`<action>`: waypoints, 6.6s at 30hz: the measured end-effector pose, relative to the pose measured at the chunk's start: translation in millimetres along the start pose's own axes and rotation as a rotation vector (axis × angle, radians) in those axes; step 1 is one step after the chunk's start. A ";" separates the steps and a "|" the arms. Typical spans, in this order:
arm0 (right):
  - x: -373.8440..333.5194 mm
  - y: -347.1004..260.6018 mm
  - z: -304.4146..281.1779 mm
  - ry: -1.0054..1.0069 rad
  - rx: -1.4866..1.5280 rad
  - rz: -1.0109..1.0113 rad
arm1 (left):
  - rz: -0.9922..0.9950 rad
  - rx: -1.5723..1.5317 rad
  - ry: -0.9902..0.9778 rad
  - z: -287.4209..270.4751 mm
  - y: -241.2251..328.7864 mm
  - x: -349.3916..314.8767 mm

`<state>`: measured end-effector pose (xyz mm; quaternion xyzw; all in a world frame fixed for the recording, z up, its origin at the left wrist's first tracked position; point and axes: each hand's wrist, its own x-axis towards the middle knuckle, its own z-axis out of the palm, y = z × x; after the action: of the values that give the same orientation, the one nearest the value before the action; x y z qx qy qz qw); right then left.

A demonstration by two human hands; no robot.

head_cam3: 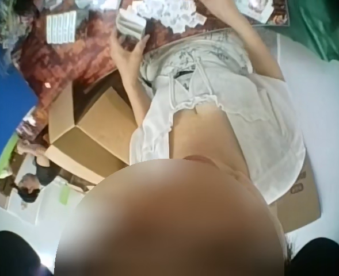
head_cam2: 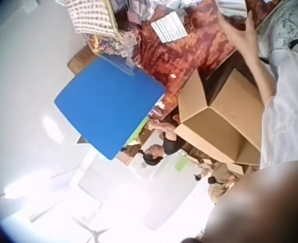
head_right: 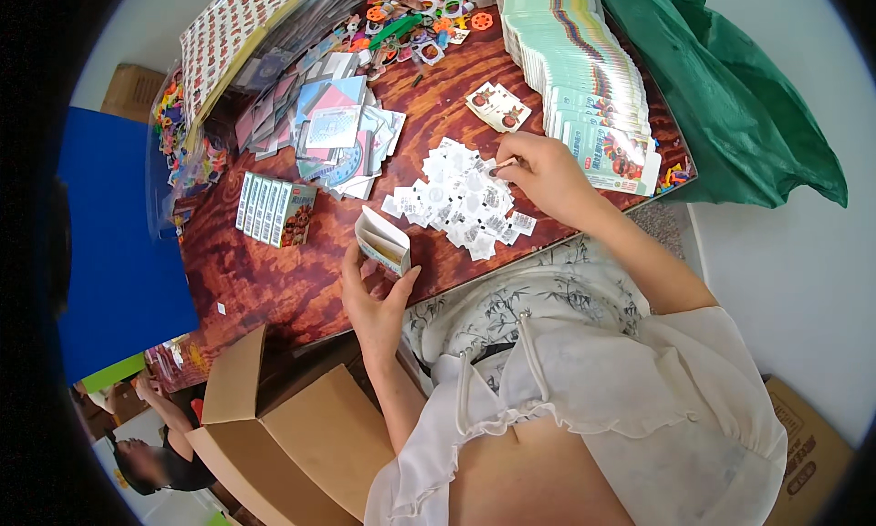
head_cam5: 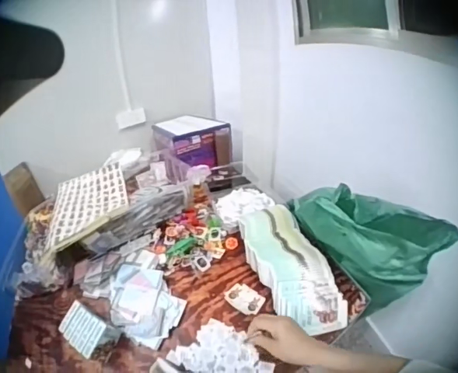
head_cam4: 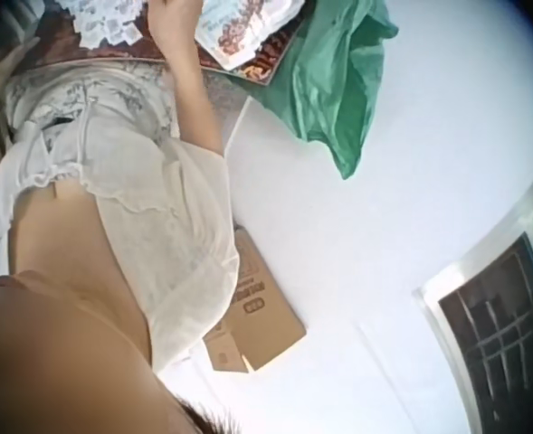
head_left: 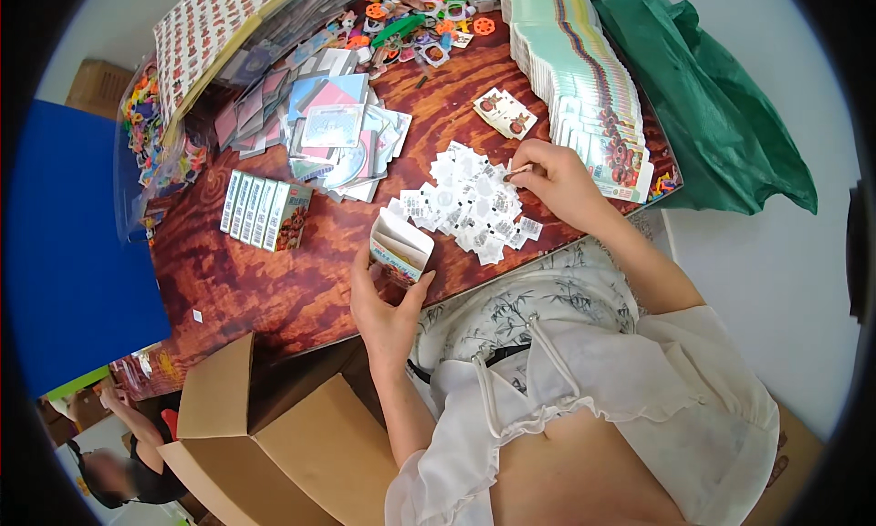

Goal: Placing individual small packets or cards into small decorative cardboard boxes at a workstation.

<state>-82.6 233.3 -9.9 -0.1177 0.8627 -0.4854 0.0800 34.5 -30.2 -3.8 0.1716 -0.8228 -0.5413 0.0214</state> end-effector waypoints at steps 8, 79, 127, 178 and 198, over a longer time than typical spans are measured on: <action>-3.9 -10.8 20.1 -0.273 -0.267 -0.322 | 0.036 0.010 -0.013 0.3 9.6 1.9; -48.2 -66.0 0.5 0.070 0.312 -0.442 | 0.665 -0.053 -0.085 22.1 34.8 -18.3; -24.6 -25.8 41.5 -0.274 0.419 -0.023 | 0.056 -0.318 -0.203 29.8 29.5 -8.8; -79.8 33.9 -95.4 0.405 -0.605 -0.089 | 0.569 0.533 -0.027 -29.7 66.3 62.3; -29.7 -42.7 -6.7 -0.018 0.133 -0.428 | -0.376 -1.107 -0.986 60.8 15.5 9.4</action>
<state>-50.4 225.7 30.9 -0.2967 0.7835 -0.5459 -0.0098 8.2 26.1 -16.4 0.0118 -0.3026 -0.8833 -0.3579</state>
